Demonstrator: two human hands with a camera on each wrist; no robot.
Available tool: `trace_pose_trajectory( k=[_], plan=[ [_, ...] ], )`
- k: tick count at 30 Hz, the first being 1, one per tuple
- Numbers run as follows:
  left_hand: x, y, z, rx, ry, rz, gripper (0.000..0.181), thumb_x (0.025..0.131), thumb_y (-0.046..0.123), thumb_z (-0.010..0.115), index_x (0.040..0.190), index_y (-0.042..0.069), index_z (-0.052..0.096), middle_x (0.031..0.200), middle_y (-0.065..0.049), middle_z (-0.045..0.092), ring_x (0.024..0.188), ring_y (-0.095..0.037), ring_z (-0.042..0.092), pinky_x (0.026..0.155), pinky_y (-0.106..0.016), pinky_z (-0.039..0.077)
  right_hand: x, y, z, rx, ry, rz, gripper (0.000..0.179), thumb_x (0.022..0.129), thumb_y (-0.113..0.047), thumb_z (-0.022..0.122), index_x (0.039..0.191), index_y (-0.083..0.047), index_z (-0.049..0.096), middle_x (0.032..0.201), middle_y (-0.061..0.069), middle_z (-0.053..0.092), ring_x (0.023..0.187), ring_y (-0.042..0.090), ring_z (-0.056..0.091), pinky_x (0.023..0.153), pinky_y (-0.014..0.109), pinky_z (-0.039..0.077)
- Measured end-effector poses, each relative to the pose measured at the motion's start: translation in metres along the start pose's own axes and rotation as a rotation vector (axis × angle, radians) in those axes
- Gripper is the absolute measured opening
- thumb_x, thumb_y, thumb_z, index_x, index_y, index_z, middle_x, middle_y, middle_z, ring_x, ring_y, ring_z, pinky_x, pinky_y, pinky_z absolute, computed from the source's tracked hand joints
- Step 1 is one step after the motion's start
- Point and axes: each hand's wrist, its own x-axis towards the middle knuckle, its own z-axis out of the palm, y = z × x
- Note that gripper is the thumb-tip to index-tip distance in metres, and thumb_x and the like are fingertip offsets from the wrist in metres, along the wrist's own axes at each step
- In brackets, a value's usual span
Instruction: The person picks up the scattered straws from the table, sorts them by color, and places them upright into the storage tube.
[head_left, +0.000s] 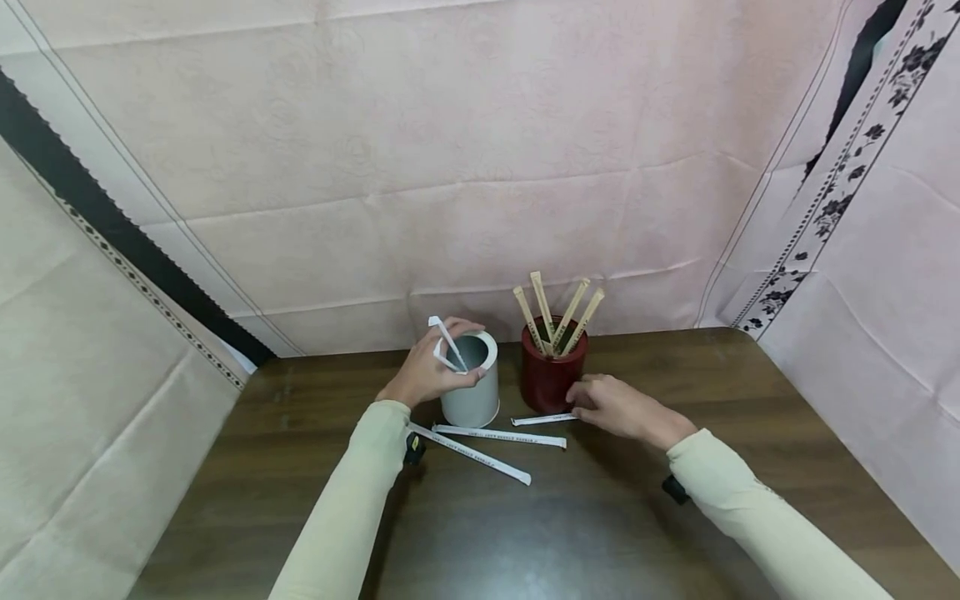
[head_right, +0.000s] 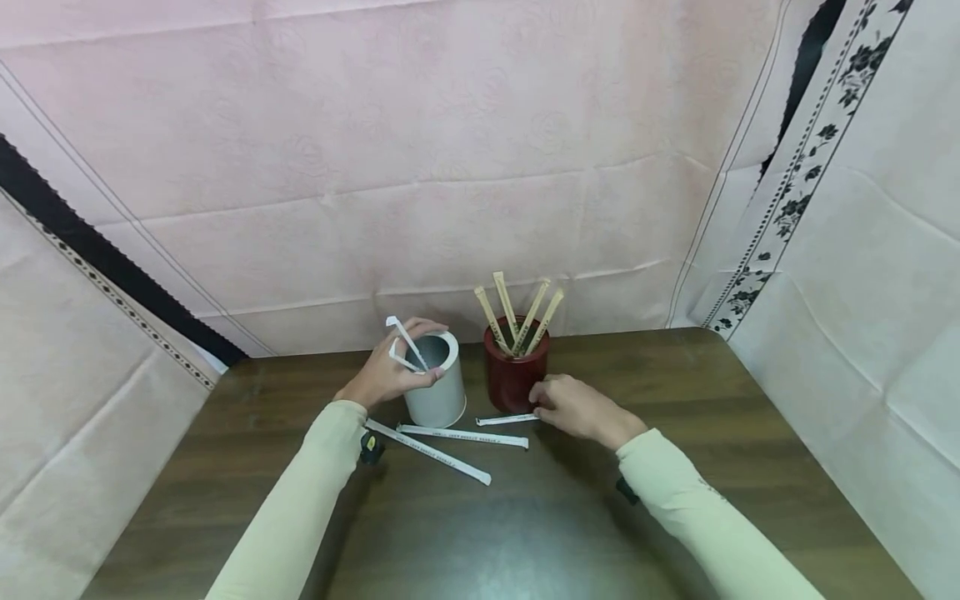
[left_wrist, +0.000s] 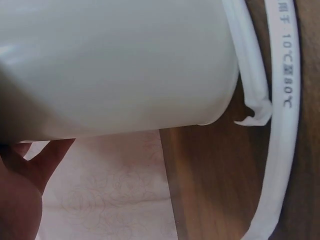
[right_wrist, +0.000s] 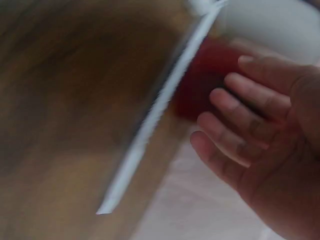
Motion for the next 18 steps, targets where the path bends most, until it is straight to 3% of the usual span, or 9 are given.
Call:
trace_pose_trajectory(
  k=[3,6,11,15,18],
  plan=[
    [-0.002,0.003,0.002,-0.002,0.024,-0.004,0.062,0.081,0.039,0.085,0.139,0.026,0.066,0.138,0.005,0.061,0.126,-0.019,0.057,0.102,-0.053,0.05,-0.002,0.017,0.006,-0.013,-0.042,0.018,0.022,0.101,-0.005,0.069,0.121,0.001,0.074,0.124,0.015,0.071,0.118,0.032,0.067,0.098,0.05,0.056],
    [-0.004,0.004,0.006,-0.02,0.038,-0.021,0.063,0.082,0.038,0.085,0.141,0.027,0.066,0.139,0.005,0.06,0.127,-0.02,0.057,0.101,-0.053,0.051,-0.003,0.03,0.012,-0.049,-0.046,0.032,0.021,0.1,-0.004,0.07,0.12,0.0,0.075,0.126,0.016,0.07,0.12,0.035,0.066,0.098,0.05,0.056],
    [-0.003,0.006,0.011,-0.023,0.074,-0.031,0.062,0.083,0.037,0.085,0.142,0.027,0.066,0.141,0.005,0.059,0.128,-0.019,0.056,0.102,-0.052,0.051,-0.004,0.04,0.014,-0.122,0.016,0.037,0.012,0.096,-0.002,0.075,0.106,-0.007,0.08,0.114,0.009,0.073,0.11,0.031,0.07,0.089,0.047,0.059],
    [-0.005,0.005,0.01,0.003,0.111,-0.024,0.063,0.082,0.035,0.086,0.14,0.024,0.067,0.14,0.003,0.06,0.127,-0.02,0.057,0.101,-0.05,0.052,-0.001,0.04,0.016,-0.115,0.027,0.028,0.011,0.095,-0.003,0.075,0.097,-0.013,0.079,0.105,0.002,0.072,0.099,0.022,0.069,0.081,0.042,0.058],
    [-0.007,0.005,0.007,0.011,0.1,-0.031,0.063,0.082,0.035,0.086,0.141,0.023,0.067,0.142,0.002,0.059,0.129,-0.021,0.056,0.103,-0.051,0.051,0.0,0.04,0.017,-0.105,0.017,0.043,0.014,0.096,-0.002,0.074,0.094,-0.016,0.076,0.097,-0.004,0.069,0.088,0.014,0.065,0.072,0.038,0.056]
  ],
)
